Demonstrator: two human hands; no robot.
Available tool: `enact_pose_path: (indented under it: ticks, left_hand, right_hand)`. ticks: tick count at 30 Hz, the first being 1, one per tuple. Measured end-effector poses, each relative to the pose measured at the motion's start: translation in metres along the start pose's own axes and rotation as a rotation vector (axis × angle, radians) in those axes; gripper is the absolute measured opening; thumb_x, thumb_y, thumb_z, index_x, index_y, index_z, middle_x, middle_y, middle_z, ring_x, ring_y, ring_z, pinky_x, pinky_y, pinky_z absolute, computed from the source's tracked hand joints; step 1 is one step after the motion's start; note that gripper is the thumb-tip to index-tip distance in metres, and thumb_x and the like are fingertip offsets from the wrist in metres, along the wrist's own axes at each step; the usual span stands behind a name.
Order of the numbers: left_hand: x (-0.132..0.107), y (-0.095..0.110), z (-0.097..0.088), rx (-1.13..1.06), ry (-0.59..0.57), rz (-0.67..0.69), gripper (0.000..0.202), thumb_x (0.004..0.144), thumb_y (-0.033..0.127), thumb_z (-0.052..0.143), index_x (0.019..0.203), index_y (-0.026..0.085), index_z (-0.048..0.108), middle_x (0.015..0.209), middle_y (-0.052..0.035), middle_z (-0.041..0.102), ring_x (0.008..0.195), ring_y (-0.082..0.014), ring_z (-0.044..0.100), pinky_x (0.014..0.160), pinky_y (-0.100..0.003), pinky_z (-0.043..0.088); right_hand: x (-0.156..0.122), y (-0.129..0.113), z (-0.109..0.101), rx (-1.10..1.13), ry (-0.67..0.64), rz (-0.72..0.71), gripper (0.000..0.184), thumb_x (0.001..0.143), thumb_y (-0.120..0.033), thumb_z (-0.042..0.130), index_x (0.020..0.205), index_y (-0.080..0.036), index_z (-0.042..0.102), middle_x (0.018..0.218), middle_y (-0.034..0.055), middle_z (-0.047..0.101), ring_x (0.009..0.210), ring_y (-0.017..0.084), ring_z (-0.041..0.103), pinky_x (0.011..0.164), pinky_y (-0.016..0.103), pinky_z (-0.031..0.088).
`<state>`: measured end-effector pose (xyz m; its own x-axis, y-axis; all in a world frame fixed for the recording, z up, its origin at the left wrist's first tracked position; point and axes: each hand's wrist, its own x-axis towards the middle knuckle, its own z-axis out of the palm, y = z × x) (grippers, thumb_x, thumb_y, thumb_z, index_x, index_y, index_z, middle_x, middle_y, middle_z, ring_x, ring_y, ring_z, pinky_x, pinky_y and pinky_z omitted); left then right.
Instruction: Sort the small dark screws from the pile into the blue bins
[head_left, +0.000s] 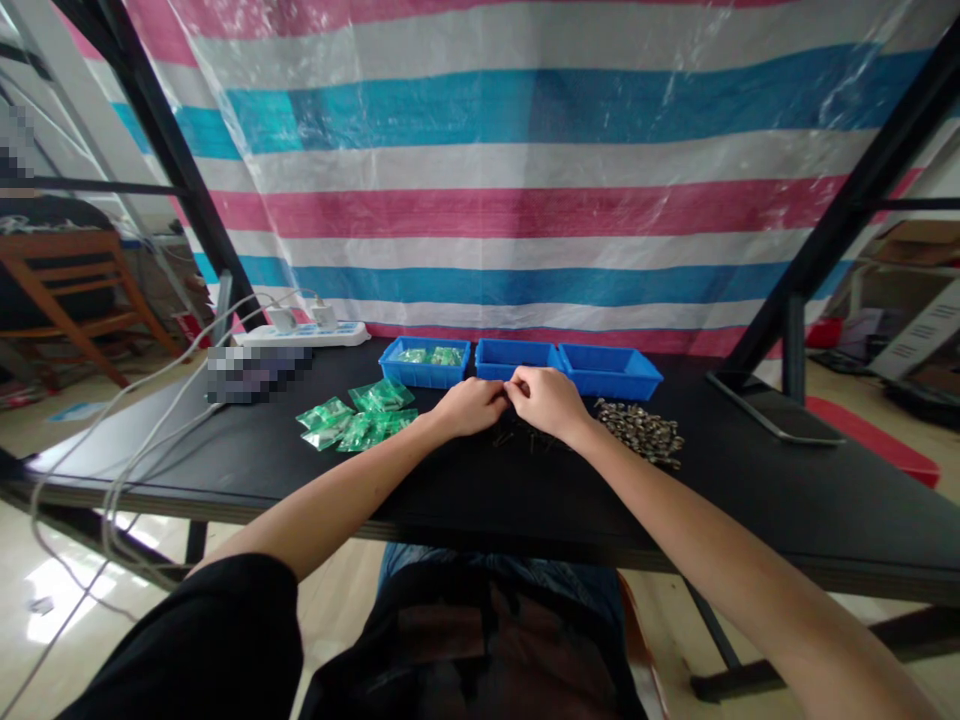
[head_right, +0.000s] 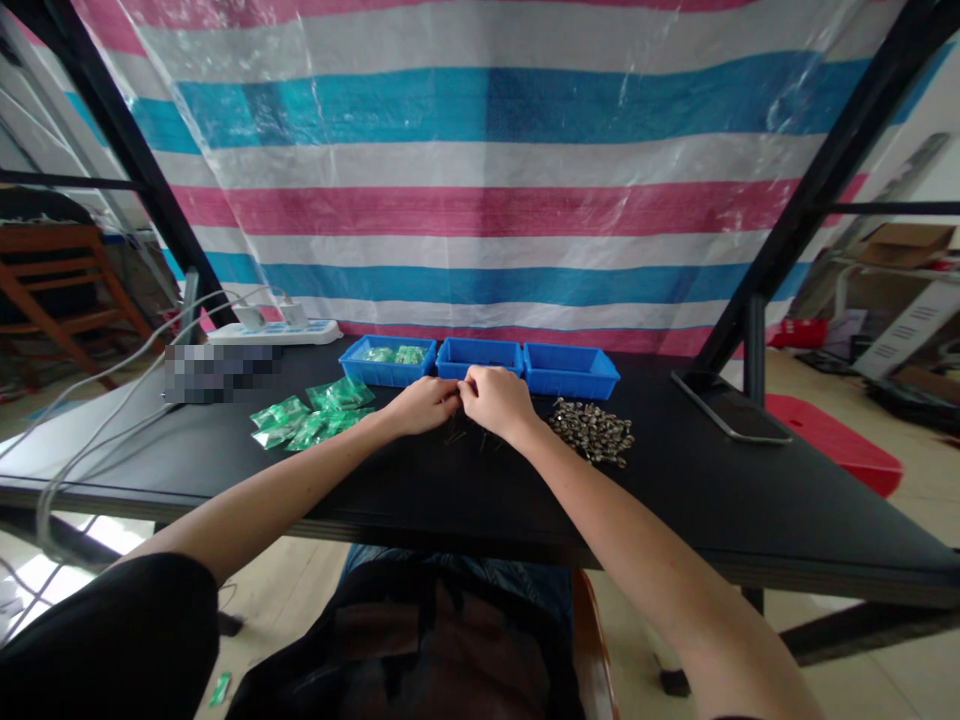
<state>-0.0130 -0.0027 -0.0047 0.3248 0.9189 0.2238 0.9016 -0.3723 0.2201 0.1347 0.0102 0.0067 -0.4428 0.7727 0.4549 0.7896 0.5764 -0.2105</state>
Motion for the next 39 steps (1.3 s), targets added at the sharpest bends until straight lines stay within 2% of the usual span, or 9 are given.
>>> enact_pose_path:
  ticks: [4,11,18,25,29,33,39]
  left_hand:
    - [0.000,0.002,-0.003,0.028,0.007,-0.003,0.031,0.083,0.025,0.035,0.091,0.017,0.064,0.087,-0.0076,0.068,0.082,-0.0222,0.063,0.074,-0.032,0.047]
    - [-0.002,0.006,-0.009,0.039,0.008,-0.045,0.033,0.083,0.024,0.033,0.089,0.017,0.064,0.086,-0.0069,0.068,0.083,-0.0226,0.063,0.075,-0.033,0.047]
    - [-0.004,0.008,-0.014,0.030,0.006,-0.084,0.035,0.085,0.026,0.030,0.086,0.017,0.064,0.085,-0.0071,0.068,0.081,-0.0220,0.063,0.074,-0.032,0.047]
    - [-0.004,0.008,-0.012,0.017,0.027,-0.104,0.034,0.086,0.027,0.031,0.089,0.018,0.063,0.084,-0.0064,0.067,0.080,-0.0216,0.063,0.072,-0.031,0.047]
    - [-0.004,0.010,-0.012,0.010,0.025,-0.120,0.035,0.087,0.028,0.031,0.089,0.018,0.064,0.084,-0.0066,0.068,0.080,-0.0211,0.063,0.072,-0.030,0.047]
    - [-0.003,0.009,-0.010,-0.047,0.040,-0.091,0.034,0.085,0.026,0.032,0.082,0.017,0.064,0.080,-0.0061,0.067,0.076,-0.0196,0.063,0.073,-0.030,0.047]
    - [-0.001,0.008,-0.007,-0.138,0.065,-0.087,0.034,0.084,0.024,0.032,0.076,0.016,0.065,0.074,-0.0051,0.067,0.071,-0.0169,0.062,0.070,-0.027,0.046]
  right_hand:
    - [0.001,0.002,0.002,-0.003,-0.005,0.000,0.022,0.085,-0.029,0.045,0.077,-0.020,0.064,0.079,0.0041,0.067,0.075,0.019,0.060,0.059,0.026,0.033]
    - [0.003,0.005,0.004,-0.007,-0.036,-0.067,0.028,0.090,-0.022,0.036,0.086,-0.019,0.063,0.087,0.0066,0.068,0.082,0.019,0.061,0.065,0.025,0.035]
    - [0.004,0.003,0.002,-0.010,0.001,0.013,0.027,0.091,-0.031,0.038,0.088,-0.019,0.062,0.080,0.0050,0.068,0.075,0.018,0.061,0.059,0.025,0.033]
    - [0.004,0.007,0.004,0.069,0.042,-0.011,0.024,0.089,-0.035,0.042,0.089,-0.019,0.060,0.075,0.0033,0.066,0.067,0.016,0.059,0.056,0.023,0.032]
    - [0.003,0.004,0.004,0.032,0.025,-0.004,0.027,0.090,-0.038,0.041,0.085,-0.020,0.061,0.075,0.0039,0.066,0.068,0.017,0.059,0.056,0.024,0.031]
    - [0.004,0.003,0.004,-0.015,-0.019,-0.025,0.031,0.092,-0.035,0.037,0.080,-0.019,0.061,0.076,0.0055,0.066,0.071,0.018,0.060,0.057,0.025,0.030]
    - [0.005,0.000,0.003,-0.064,-0.039,-0.034,0.029,0.093,-0.031,0.035,0.086,-0.019,0.061,0.084,0.0074,0.067,0.076,0.021,0.061,0.058,0.026,0.030]
